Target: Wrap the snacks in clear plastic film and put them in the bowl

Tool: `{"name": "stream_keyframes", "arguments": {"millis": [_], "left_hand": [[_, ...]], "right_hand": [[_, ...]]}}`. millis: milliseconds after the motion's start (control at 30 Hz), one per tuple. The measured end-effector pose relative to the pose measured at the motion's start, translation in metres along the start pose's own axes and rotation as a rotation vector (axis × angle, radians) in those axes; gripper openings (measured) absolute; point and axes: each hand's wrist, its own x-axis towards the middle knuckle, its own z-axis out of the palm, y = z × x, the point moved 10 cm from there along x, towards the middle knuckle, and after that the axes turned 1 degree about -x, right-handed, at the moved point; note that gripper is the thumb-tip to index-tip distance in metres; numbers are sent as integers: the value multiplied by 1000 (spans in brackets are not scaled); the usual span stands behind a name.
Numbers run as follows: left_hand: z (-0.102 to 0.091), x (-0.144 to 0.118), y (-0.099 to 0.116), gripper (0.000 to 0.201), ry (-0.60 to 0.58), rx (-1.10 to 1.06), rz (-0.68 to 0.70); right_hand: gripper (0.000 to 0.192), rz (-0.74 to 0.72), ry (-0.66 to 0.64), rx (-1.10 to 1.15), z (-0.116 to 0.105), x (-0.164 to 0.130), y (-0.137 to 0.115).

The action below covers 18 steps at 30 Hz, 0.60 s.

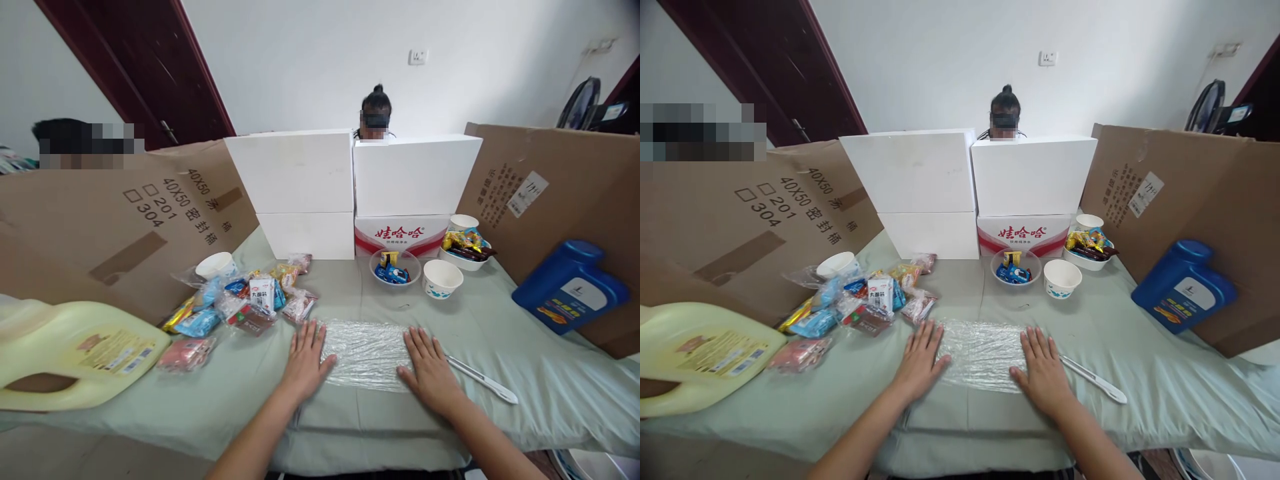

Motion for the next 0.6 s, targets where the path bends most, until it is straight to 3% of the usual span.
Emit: {"name": "stream_keyframes", "arguments": {"millis": [67, 200, 300, 400, 500, 600], "left_hand": [[-13, -13, 0, 53, 23, -42, 86], [-25, -40, 23, 36, -87, -171, 350], [-30, -49, 29, 25, -78, -200, 418], [-38, -53, 33, 24, 4, -234, 480], [-46, -51, 34, 22, 48, -318, 473], [-45, -39, 27, 18, 26, -394, 320]], "right_hand": [[72, -75, 31, 31, -12, -15, -4], [53, -271, -33, 144, -21, -45, -21], [30, -243, -10, 204, -26, -57, -14], [25, -252, 84, 252, -35, -63, -9], [22, -282, 144, 296, -45, -67, -9], [21, -201, 133, 340, -50, -60, -2]]}}
